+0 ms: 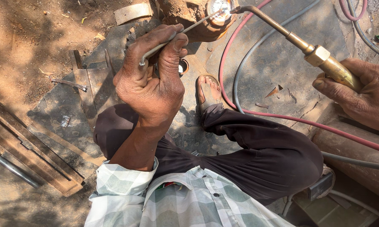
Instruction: The person sits on the workshop floor holding a gas blowtorch in one hand, directing the flame into a small clay crucible holding metal. They hold a metal rod in the other hand, dipping and stirring it in the heated crucible, briefly reaching for pliers and adjusting the setup before resuming heating and stirring.
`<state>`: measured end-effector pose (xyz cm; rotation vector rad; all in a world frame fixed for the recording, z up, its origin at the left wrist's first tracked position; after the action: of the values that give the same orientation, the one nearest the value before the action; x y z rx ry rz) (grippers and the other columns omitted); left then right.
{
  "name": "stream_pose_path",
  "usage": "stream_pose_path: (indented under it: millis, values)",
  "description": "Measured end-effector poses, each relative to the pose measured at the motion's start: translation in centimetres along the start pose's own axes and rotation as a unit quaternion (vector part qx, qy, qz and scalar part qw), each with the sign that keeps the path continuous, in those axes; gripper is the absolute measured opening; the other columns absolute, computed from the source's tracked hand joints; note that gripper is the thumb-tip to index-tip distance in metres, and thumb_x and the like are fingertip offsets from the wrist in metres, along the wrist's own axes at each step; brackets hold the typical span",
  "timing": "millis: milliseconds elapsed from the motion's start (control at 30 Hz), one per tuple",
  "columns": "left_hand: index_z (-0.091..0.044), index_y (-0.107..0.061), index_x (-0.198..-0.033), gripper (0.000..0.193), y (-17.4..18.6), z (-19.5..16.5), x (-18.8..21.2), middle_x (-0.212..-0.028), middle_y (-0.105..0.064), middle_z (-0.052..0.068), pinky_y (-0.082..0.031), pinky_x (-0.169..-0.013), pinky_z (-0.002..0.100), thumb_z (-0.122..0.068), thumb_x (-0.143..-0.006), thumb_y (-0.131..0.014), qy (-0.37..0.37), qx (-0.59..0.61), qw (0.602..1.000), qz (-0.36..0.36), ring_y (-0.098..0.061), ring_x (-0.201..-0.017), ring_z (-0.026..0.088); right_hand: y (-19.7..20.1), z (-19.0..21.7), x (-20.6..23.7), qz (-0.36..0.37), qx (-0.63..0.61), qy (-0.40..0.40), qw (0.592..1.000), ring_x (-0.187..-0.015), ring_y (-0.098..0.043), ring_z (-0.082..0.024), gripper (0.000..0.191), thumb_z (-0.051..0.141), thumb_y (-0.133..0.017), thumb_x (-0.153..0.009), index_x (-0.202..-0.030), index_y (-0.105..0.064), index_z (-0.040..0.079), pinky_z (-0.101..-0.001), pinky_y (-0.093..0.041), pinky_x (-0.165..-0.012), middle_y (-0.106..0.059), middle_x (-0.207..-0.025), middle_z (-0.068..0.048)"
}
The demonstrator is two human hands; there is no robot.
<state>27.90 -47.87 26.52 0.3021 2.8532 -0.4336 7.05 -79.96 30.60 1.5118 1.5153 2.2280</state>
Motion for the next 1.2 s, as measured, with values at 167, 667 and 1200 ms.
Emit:
stream_pose_path:
  millis: [167, 667, 1200]
  values:
    - [0.001, -0.066, -0.122, 0.014, -0.03, -0.10, 0.02, -0.117, -0.075, 0.017, -0.068, -0.082, 0.025, 0.002, -0.110, -0.074, -0.001, -0.007, 1.000, -0.003, -0.077, -0.098, 0.015, 0.22, 0.62, 0.15, -0.006, 0.023, 0.014, 1.000, -0.042, -0.069, -0.022, 0.037, 0.031, -0.066, -0.102, -0.116, -0.072, -0.002, -0.0385, -0.054, -0.043, -0.062, -0.056, -0.014]
    - [0.000, -0.066, -0.123, 0.015, 0.10, -0.17, 0.16, -0.118, -0.075, 0.016, -0.068, -0.082, 0.025, 0.002, -0.111, -0.074, -0.003, -0.019, 1.000, 0.004, -0.077, -0.098, 0.015, 0.17, 0.80, 0.34, -0.006, 0.029, 0.010, 0.999, -0.043, -0.069, -0.022, 0.038, 0.033, -0.066, -0.103, -0.117, -0.073, -0.002, -0.0381, -0.054, -0.042, -0.063, -0.056, -0.014]
    - [-0.003, -0.066, -0.126, 0.019, 0.08, -0.77, -0.13, -0.116, -0.075, 0.014, -0.068, -0.081, 0.024, 0.001, -0.110, -0.075, -0.025, -0.041, 0.999, 0.009, -0.078, -0.096, 0.014, 0.06, 0.66, 0.42, 0.011, 0.049, 0.004, 0.999, -0.045, -0.067, -0.022, 0.037, 0.034, -0.064, -0.103, -0.118, -0.073, 0.000, -0.0376, -0.054, -0.042, -0.063, -0.056, -0.013]
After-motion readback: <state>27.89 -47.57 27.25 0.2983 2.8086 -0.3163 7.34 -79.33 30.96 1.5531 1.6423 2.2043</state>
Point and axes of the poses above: each hand's wrist, its own x-axis away from the middle knuckle, its own y-axis out of the back of the hand, z = x × y, the point moved 8 cm from there along -x, towards the middle knuckle
